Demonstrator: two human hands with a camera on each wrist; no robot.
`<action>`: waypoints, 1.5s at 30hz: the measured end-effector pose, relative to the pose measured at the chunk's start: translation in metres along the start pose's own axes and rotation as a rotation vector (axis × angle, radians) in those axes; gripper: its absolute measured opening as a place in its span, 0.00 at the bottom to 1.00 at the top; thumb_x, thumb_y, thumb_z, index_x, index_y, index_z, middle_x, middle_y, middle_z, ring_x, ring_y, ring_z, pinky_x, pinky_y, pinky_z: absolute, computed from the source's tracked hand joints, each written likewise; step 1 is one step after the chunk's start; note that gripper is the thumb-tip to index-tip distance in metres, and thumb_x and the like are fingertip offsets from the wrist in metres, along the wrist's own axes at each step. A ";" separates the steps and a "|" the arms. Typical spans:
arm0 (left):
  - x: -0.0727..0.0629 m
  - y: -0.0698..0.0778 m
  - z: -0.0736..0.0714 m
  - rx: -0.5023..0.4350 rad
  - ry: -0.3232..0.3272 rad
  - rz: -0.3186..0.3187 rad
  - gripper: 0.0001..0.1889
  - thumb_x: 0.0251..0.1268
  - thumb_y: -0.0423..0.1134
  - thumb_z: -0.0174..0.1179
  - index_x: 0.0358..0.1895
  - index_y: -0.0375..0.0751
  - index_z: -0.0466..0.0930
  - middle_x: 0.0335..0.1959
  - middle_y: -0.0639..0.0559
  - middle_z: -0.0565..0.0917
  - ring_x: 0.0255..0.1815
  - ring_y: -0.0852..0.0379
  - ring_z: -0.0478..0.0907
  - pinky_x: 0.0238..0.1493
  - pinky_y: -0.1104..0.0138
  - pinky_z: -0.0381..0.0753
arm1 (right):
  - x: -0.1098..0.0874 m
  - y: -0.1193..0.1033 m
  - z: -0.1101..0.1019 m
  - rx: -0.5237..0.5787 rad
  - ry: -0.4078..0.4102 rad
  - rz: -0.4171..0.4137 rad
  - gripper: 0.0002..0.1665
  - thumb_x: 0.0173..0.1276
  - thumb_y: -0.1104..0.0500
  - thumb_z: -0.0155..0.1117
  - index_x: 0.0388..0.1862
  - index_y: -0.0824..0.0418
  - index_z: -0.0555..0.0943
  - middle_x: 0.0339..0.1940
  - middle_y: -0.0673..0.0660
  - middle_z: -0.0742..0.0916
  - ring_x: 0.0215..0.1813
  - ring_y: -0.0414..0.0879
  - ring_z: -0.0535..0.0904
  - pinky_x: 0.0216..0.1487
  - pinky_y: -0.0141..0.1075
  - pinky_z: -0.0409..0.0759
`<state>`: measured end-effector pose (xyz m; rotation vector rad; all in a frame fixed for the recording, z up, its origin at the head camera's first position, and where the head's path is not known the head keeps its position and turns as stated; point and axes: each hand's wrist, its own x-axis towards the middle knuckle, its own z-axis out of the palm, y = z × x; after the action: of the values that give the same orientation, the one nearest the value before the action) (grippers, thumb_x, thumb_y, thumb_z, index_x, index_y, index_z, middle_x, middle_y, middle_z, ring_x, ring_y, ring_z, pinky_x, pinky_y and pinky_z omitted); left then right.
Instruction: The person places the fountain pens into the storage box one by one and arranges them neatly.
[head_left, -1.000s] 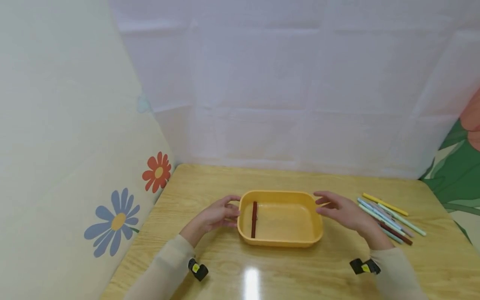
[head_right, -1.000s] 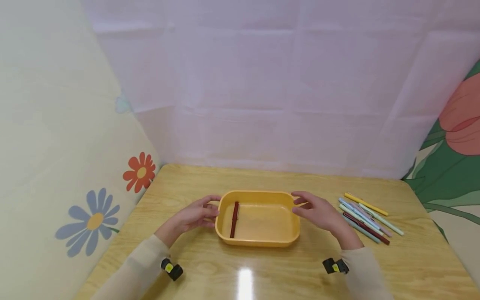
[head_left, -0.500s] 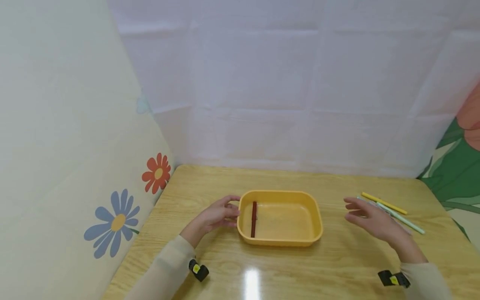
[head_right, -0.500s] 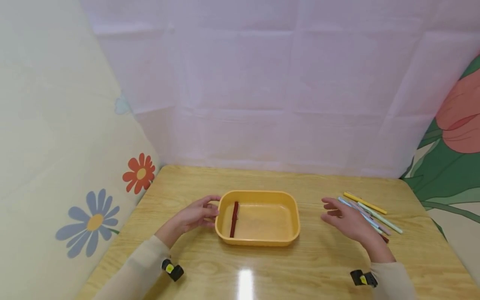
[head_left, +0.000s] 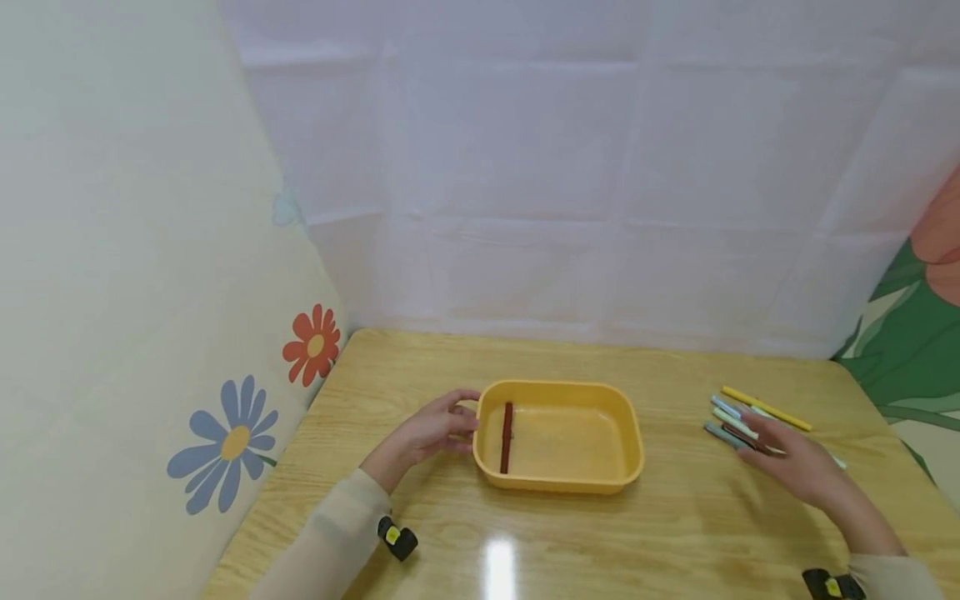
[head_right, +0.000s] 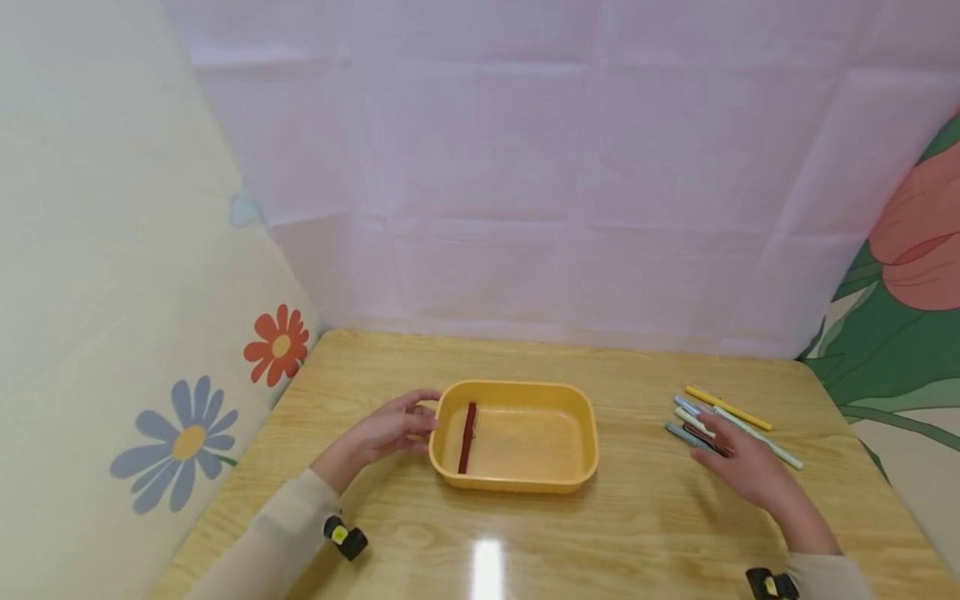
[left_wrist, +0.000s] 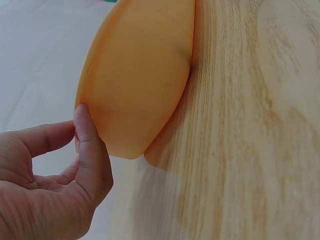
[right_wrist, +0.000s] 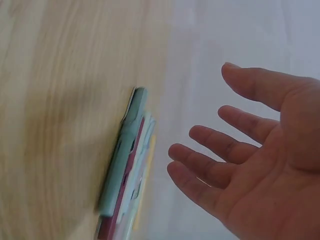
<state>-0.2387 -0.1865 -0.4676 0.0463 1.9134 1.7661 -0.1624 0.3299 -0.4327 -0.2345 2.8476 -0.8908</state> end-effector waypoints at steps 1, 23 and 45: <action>0.000 0.000 0.000 0.002 0.000 0.000 0.28 0.72 0.29 0.56 0.73 0.38 0.62 0.51 0.38 0.77 0.43 0.52 0.81 0.42 0.60 0.87 | -0.001 0.003 0.000 -0.003 0.005 0.005 0.41 0.77 0.51 0.61 0.75 0.76 0.61 0.70 0.80 0.69 0.64 0.76 0.72 0.56 0.64 0.77; 0.003 0.002 -0.001 0.013 -0.016 0.009 0.29 0.70 0.30 0.58 0.72 0.38 0.63 0.50 0.39 0.78 0.42 0.51 0.81 0.45 0.57 0.87 | -0.005 0.039 0.018 -0.172 0.073 -0.078 0.33 0.68 0.58 0.70 0.64 0.78 0.73 0.61 0.83 0.75 0.61 0.81 0.70 0.56 0.69 0.72; 0.004 -0.001 -0.003 0.019 -0.027 0.012 0.28 0.71 0.30 0.57 0.73 0.37 0.62 0.50 0.39 0.78 0.41 0.52 0.82 0.43 0.59 0.87 | -0.003 0.046 0.029 -0.271 0.086 -0.088 0.32 0.63 0.62 0.72 0.60 0.80 0.74 0.56 0.82 0.79 0.59 0.80 0.72 0.57 0.69 0.69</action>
<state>-0.2430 -0.1881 -0.4698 0.0875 1.9142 1.7467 -0.1591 0.3519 -0.4823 -0.3629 3.0551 -0.5379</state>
